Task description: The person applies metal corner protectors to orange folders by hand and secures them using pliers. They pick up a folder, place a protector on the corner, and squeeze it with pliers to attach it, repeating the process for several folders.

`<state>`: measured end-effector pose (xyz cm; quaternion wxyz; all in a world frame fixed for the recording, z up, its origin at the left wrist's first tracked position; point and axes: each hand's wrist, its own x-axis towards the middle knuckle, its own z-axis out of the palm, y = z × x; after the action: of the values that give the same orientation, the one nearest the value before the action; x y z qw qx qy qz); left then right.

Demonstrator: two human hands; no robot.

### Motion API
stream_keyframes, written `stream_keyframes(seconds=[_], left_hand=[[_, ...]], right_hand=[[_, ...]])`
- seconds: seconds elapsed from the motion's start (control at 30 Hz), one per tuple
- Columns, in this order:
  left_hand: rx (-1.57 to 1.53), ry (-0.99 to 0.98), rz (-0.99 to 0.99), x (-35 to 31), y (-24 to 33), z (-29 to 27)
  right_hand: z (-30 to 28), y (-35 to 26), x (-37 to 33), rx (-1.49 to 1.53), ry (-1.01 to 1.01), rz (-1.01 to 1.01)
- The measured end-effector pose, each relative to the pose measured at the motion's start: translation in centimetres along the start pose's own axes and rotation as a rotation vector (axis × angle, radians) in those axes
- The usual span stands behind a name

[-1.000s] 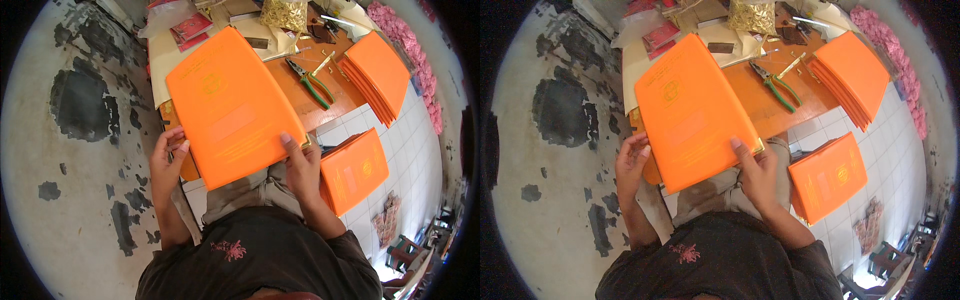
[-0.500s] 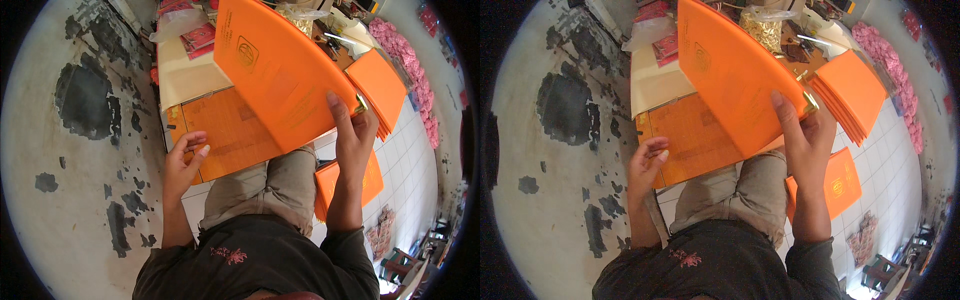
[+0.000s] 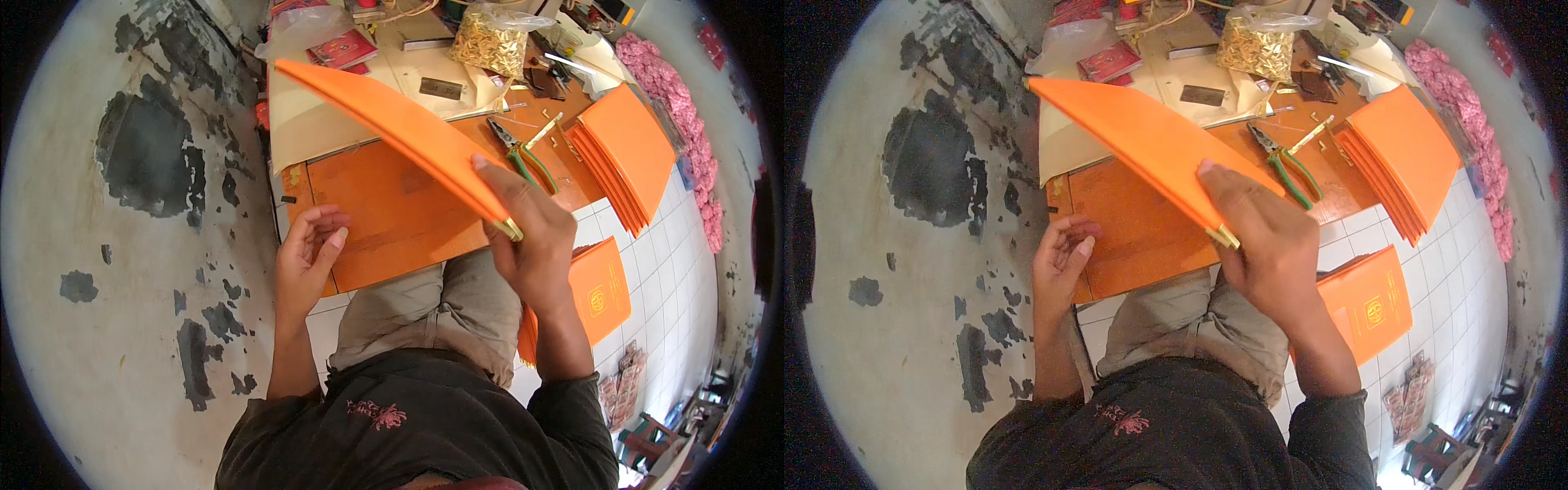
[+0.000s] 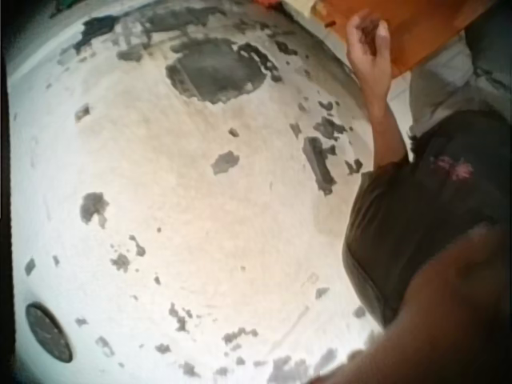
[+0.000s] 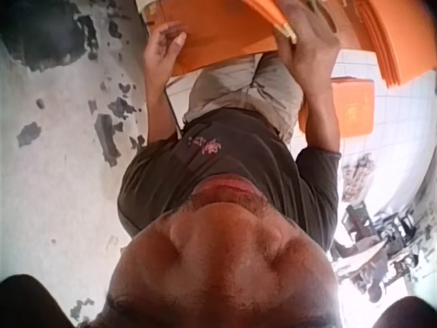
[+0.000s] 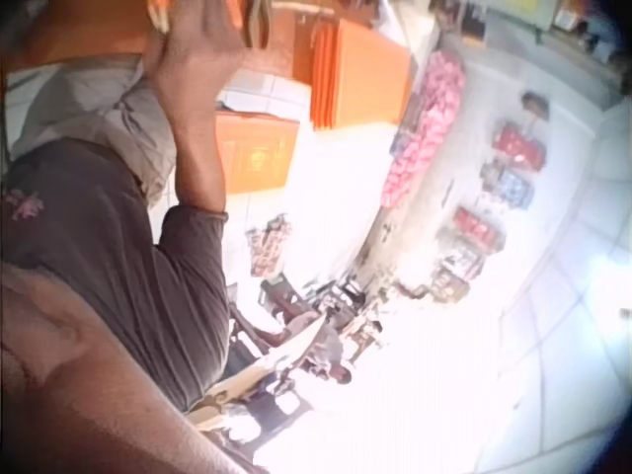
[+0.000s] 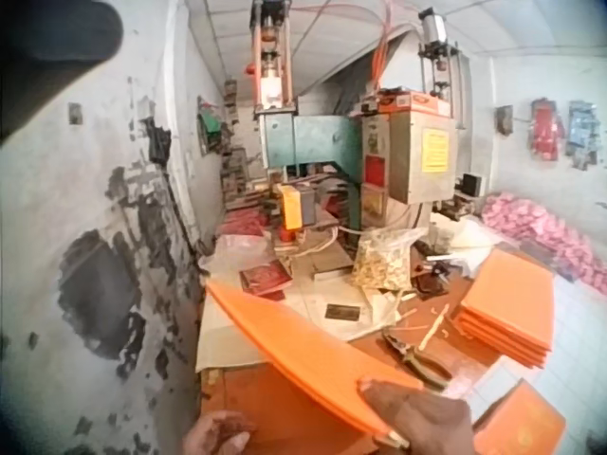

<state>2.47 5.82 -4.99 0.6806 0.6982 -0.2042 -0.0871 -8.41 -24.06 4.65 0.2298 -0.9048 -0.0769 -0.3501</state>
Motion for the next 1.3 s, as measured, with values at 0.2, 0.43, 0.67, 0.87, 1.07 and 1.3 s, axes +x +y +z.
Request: stream_keyframes(seconds=[0.2,0.43,0.67,0.87,1.07,1.3], left_hand=[[-0.056,0.136,-0.039,0.6,0.3,0.0],[-0.03,0.406,0.046,2.1,-2.4,-3.4],[0.202,0.329,0.067,6.0,-4.2,-7.4],[0.241,0.262,0.055,6.7,-5.0,-6.3],[0.097,0.219,0.085,7.0,-6.4,-6.2],[0.117,0.249,0.07,7.3,-6.3,-5.9]], right_hand=[[2.6,-0.5,-2.3,-0.11,-0.028,-0.144],[5.4,-0.3,-6.2,-0.165,-0.161,-0.174],[7.3,0.2,-9.1,-0.153,-0.222,-0.11],[7.5,1.3,-9.8,-0.123,-0.235,-0.109],[6.9,2.4,-9.9,-0.084,-0.265,-0.103],[6.0,3.9,-8.5,-0.027,-0.311,-0.098]])
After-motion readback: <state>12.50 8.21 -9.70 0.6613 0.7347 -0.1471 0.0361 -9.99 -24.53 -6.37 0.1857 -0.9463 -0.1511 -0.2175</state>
